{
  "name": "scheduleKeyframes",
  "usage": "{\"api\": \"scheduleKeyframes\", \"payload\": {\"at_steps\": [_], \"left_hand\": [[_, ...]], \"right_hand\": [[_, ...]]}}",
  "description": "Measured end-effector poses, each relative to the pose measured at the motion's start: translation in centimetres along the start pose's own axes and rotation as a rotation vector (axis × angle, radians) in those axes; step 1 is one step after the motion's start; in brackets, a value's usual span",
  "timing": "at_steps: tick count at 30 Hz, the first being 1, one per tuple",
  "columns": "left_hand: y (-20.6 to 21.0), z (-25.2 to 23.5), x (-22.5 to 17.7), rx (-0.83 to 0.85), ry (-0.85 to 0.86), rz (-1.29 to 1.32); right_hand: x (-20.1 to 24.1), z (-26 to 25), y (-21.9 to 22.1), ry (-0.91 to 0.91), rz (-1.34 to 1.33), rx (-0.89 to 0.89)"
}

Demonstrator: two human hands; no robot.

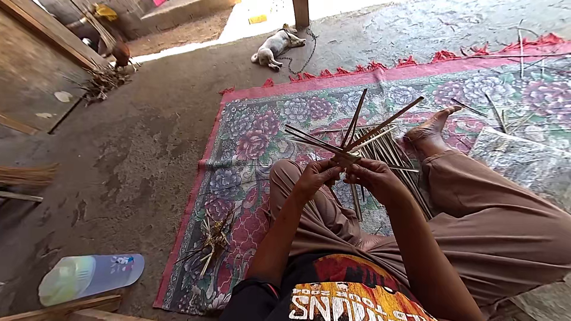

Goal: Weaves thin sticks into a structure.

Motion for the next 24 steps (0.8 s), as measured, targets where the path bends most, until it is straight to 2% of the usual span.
{"api": "scheduleKeyframes", "payload": {"at_steps": [3,8,11,16,20,24], "left_hand": [[0.1,-0.2,-0.5,-0.035,0.030,-0.032],[0.2,-0.4,-1.2,-0.108,0.173,-0.196],[-0.1,-0.3,-1.4,-0.156,0.202,-0.247],[0.0,-0.5,-0.8,-0.188,0.203,-0.163],[0.4,-0.7,0.3,-0.162,0.212,-0.058],[0.5,-0.9,0.8,-0.146,0.213,-0.036]], "right_hand": [[-0.5,-0.2,-0.4,-0.006,-0.021,0.085],[-0.5,-0.5,-0.5,-0.067,-0.028,0.154],[-0.2,-0.4,-0.6,-0.055,-0.015,0.113],[-0.1,-0.6,-0.7,-0.050,-0.036,0.019],[-0.5,-0.7,-1.7,-0.114,-0.015,-0.099],[-0.7,-1.0,-2.0,-0.171,0.062,-0.128]]}}
Point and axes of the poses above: each hand's wrist, its own z-axis away from the middle knuckle, its own y-axis out of the palm, x = y × z, the point moved 10 cm from there along -z, towards the middle knuckle, and after that the axes turned 4 degrees about z, right-handed, at the moved point
